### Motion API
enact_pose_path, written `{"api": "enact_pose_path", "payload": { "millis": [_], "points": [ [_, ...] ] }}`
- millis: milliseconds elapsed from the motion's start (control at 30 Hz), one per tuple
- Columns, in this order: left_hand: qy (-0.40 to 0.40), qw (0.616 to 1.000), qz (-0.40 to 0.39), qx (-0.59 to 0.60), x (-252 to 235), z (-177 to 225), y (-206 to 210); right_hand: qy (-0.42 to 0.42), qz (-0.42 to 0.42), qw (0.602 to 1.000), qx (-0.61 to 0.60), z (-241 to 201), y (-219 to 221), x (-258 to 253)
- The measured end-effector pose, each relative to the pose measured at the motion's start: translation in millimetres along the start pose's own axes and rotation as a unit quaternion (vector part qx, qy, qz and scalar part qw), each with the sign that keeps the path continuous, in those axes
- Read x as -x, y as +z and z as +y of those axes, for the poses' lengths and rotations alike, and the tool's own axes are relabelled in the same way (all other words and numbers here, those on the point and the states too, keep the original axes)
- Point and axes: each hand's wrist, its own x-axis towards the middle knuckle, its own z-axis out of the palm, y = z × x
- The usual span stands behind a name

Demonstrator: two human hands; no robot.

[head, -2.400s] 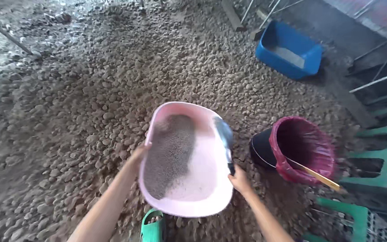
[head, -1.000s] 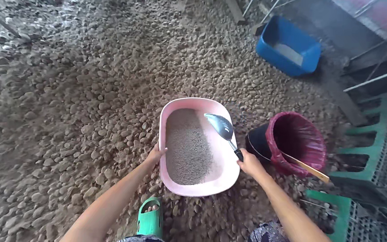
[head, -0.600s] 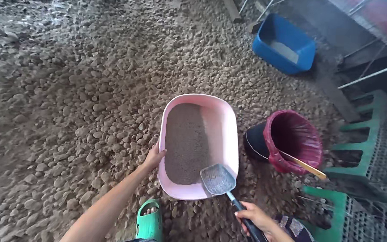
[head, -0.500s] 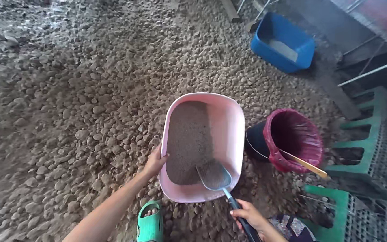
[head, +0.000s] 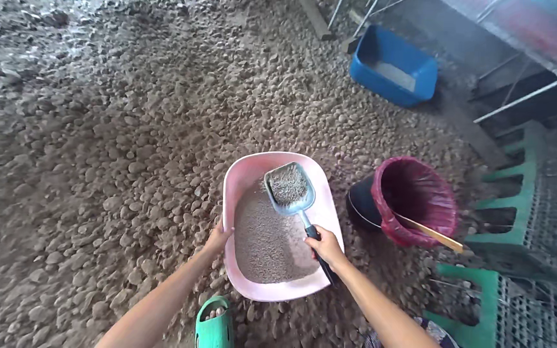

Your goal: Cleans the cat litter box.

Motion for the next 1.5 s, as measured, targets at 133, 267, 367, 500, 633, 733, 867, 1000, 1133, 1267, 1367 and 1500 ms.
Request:
{"api": "enact_pose_path", "payload": {
  "millis": [133, 267, 367, 500, 633, 733, 867, 1000, 1133, 1267, 1367, 1500],
  "points": [
    [-0.016, 0.999, 0.014, 0.05, 0, -26, 2, 0.019, -0.006, 1.0, 0.007, 19, -10, 10],
    [-0.087, 0.995, -0.008, 0.049, 26, -39, 10, 0.042, -0.034, 0.998, 0.011, 29, -13, 20],
    [-0.115, 0.992, -0.007, 0.054, 33, -43, 19, 0.042, -0.016, 0.999, -0.019, 30, -11, 27],
    [-0.058, 0.995, 0.01, 0.083, 33, -33, 28, 0.046, -0.043, 0.998, -0.014, 28, -14, 35],
    [-0.013, 0.994, -0.002, 0.107, 40, 10, 38, 0.054, -0.054, 0.996, -0.047, 18, -30, 47],
    [-0.03, 0.993, -0.015, 0.111, 47, 58, 51, 0.058, -0.055, 0.994, -0.075, 2, -57, 63],
    [-0.041, 0.99, -0.044, 0.128, 46, 95, 65, 0.041, 0.008, 0.99, -0.138, -26, -114, 89],
    [-0.042, 0.992, -0.051, 0.108, 37, 110, 63, -0.015, 0.123, 0.978, -0.167, -26, -178, 104],
    [-0.035, 0.992, -0.039, 0.113, 30, 106, 57, 0.012, 0.269, 0.962, -0.042, -5, -218, 99],
    [-0.02, 0.989, -0.033, 0.142, 17, 83, 54, 0.147, 0.307, 0.898, 0.279, 4, -219, 81],
    [-0.011, 0.988, -0.027, 0.152, 8, 64, 49, 0.24, 0.266, 0.84, 0.408, 0, -196, 60],
    [-0.012, 0.986, 0.02, 0.165, 19, 53, 48, 0.251, 0.23, 0.824, 0.453, 7, -185, 23]
  ]
}}
